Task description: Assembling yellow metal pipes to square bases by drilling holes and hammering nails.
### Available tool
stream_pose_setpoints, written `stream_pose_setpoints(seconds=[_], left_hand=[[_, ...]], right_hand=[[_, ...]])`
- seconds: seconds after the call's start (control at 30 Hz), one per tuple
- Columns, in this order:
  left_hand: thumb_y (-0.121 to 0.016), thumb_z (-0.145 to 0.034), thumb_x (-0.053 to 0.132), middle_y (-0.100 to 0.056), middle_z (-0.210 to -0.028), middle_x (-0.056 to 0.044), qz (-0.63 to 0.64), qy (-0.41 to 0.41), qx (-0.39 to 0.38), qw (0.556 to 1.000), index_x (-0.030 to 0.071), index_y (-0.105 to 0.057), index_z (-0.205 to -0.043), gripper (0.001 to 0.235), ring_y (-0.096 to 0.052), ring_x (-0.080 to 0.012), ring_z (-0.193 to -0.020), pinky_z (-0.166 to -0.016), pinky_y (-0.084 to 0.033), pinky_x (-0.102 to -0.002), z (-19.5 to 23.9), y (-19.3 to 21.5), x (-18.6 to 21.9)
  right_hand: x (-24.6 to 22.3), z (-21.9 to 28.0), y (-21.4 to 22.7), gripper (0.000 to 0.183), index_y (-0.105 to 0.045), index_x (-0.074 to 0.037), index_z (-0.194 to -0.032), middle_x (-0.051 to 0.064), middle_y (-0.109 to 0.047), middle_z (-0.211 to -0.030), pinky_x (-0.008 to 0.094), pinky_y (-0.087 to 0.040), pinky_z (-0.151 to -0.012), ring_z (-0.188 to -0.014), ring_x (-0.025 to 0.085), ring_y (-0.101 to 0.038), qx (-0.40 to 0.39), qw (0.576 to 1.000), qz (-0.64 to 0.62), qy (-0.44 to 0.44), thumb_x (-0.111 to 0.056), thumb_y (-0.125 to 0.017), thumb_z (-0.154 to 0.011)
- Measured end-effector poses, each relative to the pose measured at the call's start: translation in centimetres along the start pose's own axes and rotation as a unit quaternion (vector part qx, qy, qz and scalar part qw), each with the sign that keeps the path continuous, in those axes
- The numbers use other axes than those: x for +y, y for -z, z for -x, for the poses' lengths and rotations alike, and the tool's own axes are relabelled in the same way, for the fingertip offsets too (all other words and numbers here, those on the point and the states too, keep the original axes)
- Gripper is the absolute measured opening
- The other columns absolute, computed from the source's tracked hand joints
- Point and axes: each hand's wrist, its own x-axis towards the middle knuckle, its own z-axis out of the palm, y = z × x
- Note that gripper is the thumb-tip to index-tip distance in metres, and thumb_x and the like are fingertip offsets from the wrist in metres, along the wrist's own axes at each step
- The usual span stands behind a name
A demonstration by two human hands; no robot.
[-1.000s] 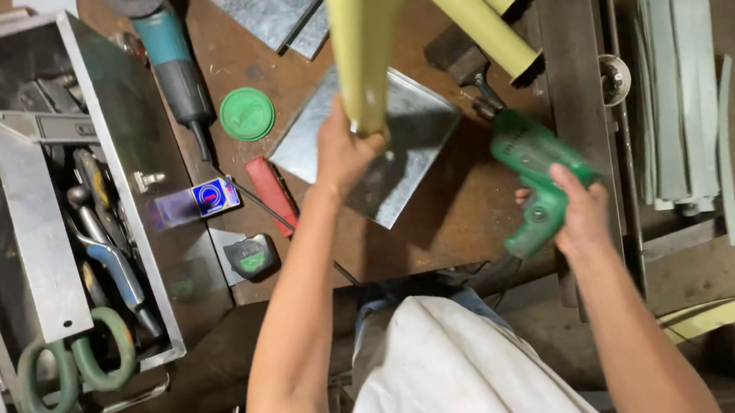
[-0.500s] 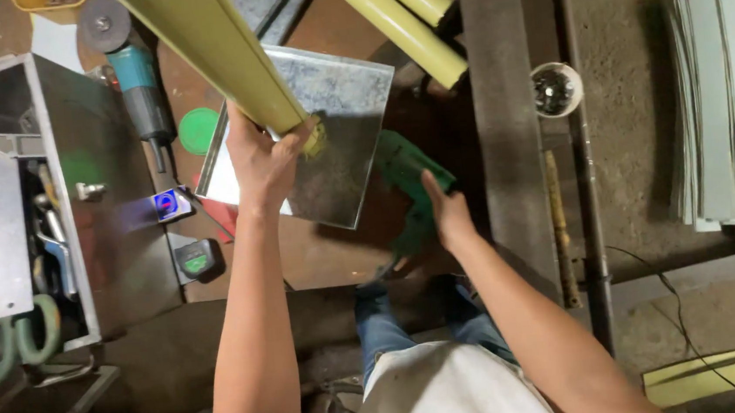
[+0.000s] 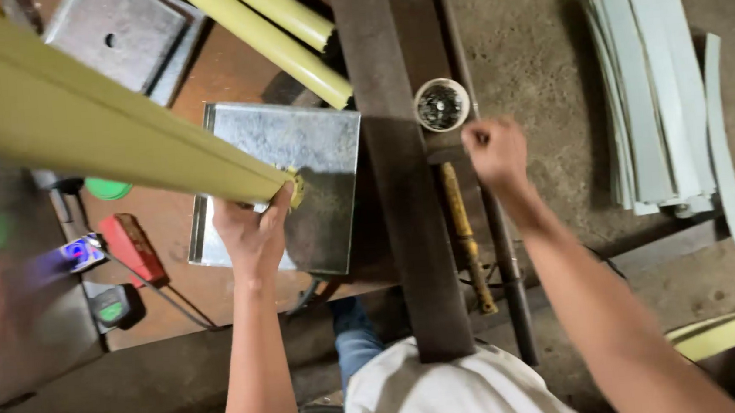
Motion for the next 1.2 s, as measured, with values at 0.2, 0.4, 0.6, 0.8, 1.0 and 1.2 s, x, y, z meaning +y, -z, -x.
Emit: stream_pose_setpoints(seconds=[0.2,0.4,0.6,0.8,1.0,1.2], left_hand=[[-0.081,-0.087,-0.002,-0.07,-0.104,-0.005,-0.035,0.06,0.034,0.997,0.002,-0.061,-0.113,0.033,-0.066,-0.0132,-0.093,-0.083,-0.056,-0.029,2.0,-1.9,-0.2],[-0.083,-0.086,-0.001,-0.07,-0.103,-0.004,-0.056,0.087,0.047,0.993,0.002,-0.065,-0.107,0.028,-0.067,-0.0115,-0.093,-0.082,-0.055,-0.027,1.8,-2.3,-1.1],[-0.085,-0.084,0.0,-0.071,-0.105,-0.003,-0.087,0.098,0.058,0.99,0.002,-0.066,-0.109,0.031,-0.067,-0.0112,-0.096,-0.083,-0.055,-0.027,1.6,-3.1,-2.0],[-0.085,-0.085,0.001,-0.072,-0.105,-0.004,-0.077,0.102,0.051,0.991,0.002,-0.067,-0.109,0.03,-0.068,-0.0117,-0.096,-0.084,-0.057,-0.029,2.2,-3.1,-2.6],[-0.084,-0.087,0.002,-0.071,-0.105,-0.004,-0.07,0.1,0.056,0.991,0.002,-0.067,-0.109,0.028,-0.068,-0.0123,-0.095,-0.081,-0.058,-0.029,2.7,-3.0,-2.4],[-0.084,-0.087,0.002,-0.071,-0.104,-0.004,-0.06,0.103,0.061,0.991,0.002,-0.067,-0.109,0.028,-0.068,-0.0126,-0.095,-0.081,-0.058,-0.029,2.8,-3.1,-1.8]], right_hand=[[2.7,-7.1,-2.2,0.009,-0.083,-0.022,-0.097,0.008,-0.052,-0.115,0.045,-0.038,-0.102,-0.114,0.033,-0.045,-0.072,0.99,0.12,0.025,-0.026,-0.081,-0.089],[1.8,-8.6,-3.7,0.019,-0.083,-0.022,-0.096,0.008,-0.051,-0.126,0.049,-0.036,-0.103,-0.122,0.035,-0.041,-0.038,0.983,0.159,0.086,-0.021,-0.085,-0.077],[2.5,-8.8,-4.3,0.02,-0.083,-0.02,-0.096,0.008,-0.051,-0.127,0.051,-0.035,-0.103,-0.123,0.036,-0.041,-0.042,0.982,0.158,0.093,-0.02,-0.085,-0.076],[2.5,-9.5,-4.5,0.01,-0.081,-0.018,-0.089,0.006,-0.052,-0.125,0.051,-0.034,-0.105,-0.124,0.034,-0.041,-0.061,0.988,0.131,0.048,-0.02,-0.084,-0.079],[2.7,-9.6,-5.2,0.02,-0.081,-0.016,-0.095,0.006,-0.052,-0.125,0.051,-0.033,-0.106,-0.123,0.034,-0.041,-0.058,0.989,0.131,0.047,-0.017,-0.084,-0.076],[2.5,-10.6,-5.0,0.011,-0.083,-0.019,-0.093,0.003,-0.056,-0.128,0.05,-0.032,-0.11,-0.126,0.031,-0.042,-0.121,0.983,0.135,-0.035,-0.02,-0.081,-0.082]])
